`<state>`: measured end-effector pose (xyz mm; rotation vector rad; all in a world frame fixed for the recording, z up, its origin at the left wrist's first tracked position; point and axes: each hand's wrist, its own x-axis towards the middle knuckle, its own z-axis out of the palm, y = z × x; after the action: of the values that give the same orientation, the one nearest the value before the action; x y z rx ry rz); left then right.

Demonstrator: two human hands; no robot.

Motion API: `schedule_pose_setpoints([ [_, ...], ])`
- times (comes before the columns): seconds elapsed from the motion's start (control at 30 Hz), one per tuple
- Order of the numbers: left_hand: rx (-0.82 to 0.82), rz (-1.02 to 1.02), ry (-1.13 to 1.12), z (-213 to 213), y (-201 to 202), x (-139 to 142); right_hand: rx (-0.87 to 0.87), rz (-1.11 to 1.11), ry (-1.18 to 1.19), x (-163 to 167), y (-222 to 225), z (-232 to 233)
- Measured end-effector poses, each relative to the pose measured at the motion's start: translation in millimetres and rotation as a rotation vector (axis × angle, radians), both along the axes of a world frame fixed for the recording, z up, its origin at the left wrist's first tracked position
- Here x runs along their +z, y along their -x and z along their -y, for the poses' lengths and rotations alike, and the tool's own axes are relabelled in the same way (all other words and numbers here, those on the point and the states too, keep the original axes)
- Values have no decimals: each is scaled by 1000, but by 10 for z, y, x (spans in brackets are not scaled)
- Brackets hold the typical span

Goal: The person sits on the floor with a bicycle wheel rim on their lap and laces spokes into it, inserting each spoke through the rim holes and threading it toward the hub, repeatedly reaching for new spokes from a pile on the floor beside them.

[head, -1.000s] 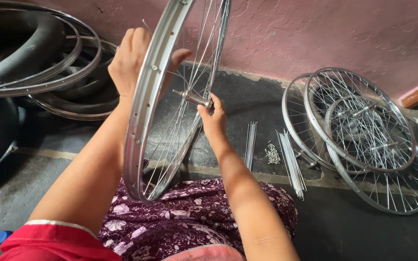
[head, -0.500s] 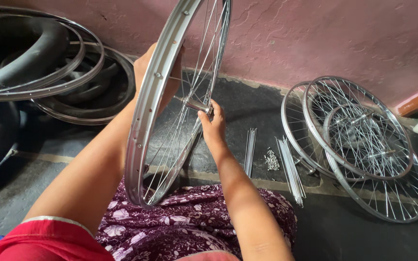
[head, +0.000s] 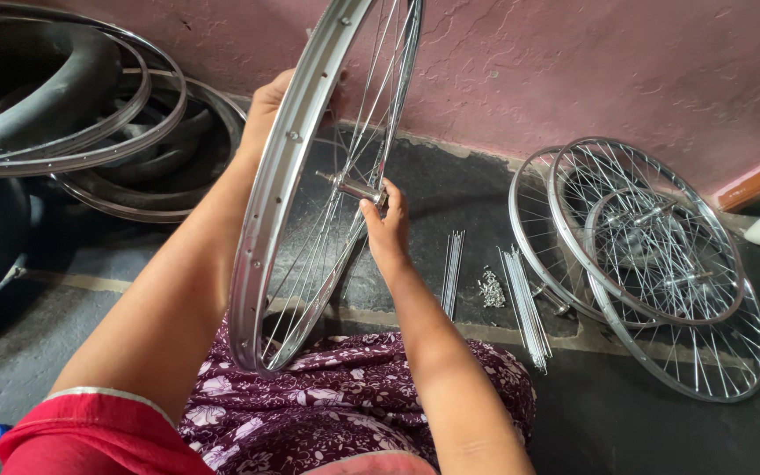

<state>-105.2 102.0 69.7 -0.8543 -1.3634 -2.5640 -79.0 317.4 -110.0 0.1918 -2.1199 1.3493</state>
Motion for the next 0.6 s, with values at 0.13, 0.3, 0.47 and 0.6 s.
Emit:
schedule_pose_setpoints([
  [0.13,325,-11,38,112,-208,-40,-11,21,-7,-12,2,-1],
  [0.3,631,44,-133,103,-354,-103,-6,31,9,-20,8,27],
  [0.47,808,-29,-146,57,-420,-132,-1,-8,-30,-4,-12,18],
  [0.6,1054,-291,189,39,-542,-52,10,6,6,-17,-23,12],
])
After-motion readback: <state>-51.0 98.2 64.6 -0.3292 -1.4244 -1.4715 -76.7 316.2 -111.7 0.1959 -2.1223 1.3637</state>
